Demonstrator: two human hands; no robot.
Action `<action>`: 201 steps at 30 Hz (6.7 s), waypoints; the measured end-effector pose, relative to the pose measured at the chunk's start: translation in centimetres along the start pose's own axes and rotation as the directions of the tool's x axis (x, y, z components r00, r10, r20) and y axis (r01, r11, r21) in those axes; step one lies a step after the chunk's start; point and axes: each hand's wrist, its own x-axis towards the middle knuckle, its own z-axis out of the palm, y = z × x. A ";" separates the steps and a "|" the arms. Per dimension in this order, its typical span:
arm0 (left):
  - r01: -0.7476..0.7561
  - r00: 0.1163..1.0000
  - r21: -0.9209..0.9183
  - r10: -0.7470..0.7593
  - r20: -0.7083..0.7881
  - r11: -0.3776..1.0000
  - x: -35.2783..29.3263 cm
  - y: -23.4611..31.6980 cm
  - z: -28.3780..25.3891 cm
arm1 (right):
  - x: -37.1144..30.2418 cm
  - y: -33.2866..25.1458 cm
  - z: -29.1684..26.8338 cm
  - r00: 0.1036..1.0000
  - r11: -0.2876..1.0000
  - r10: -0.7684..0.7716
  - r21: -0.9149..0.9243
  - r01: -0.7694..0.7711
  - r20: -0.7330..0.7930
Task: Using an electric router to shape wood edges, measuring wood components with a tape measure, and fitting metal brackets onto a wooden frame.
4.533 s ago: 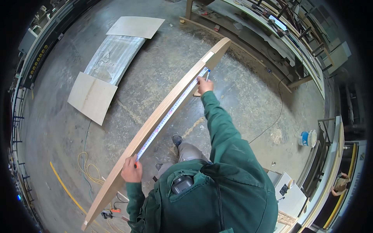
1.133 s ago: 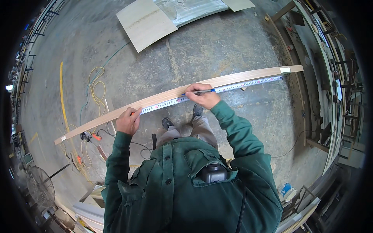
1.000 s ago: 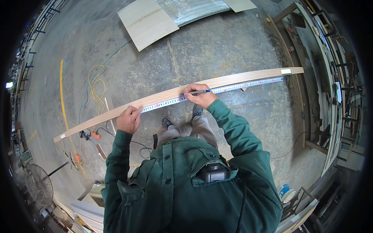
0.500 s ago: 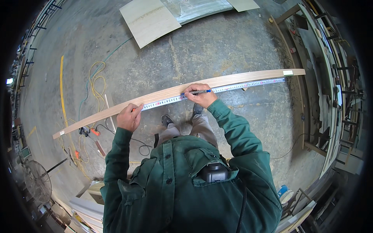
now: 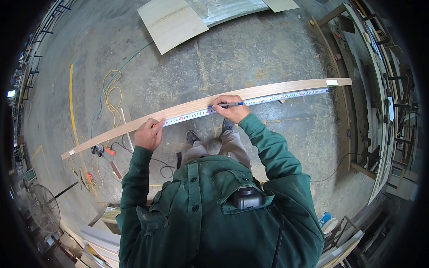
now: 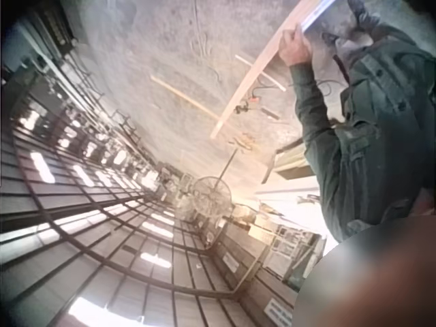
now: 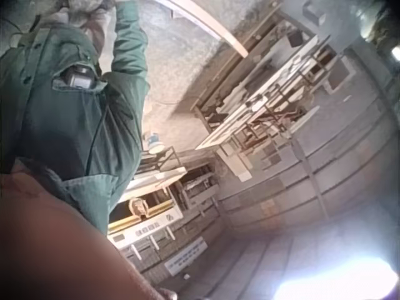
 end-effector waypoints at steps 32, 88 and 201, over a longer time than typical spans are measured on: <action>0.024 0.998 -0.045 -0.022 0.058 0.999 0.1 -0.3 -0.4 | -1.0 0.6 0.2 0.984 0.998 -0.060 0.018 0.064 -0.167; 0.194 0.932 -0.268 -0.092 0.351 0.944 -10.5 -0.2 0.7 | -0.8 -1.5 7.9 0.910 0.904 -0.360 -0.316 0.286 -0.205; 0.476 0.334 -0.693 -0.618 0.712 -0.541 -28.7 27.5 6.3 | -25.4 -22.6 11.9 -0.012 0.516 -0.808 0.717 0.469 0.590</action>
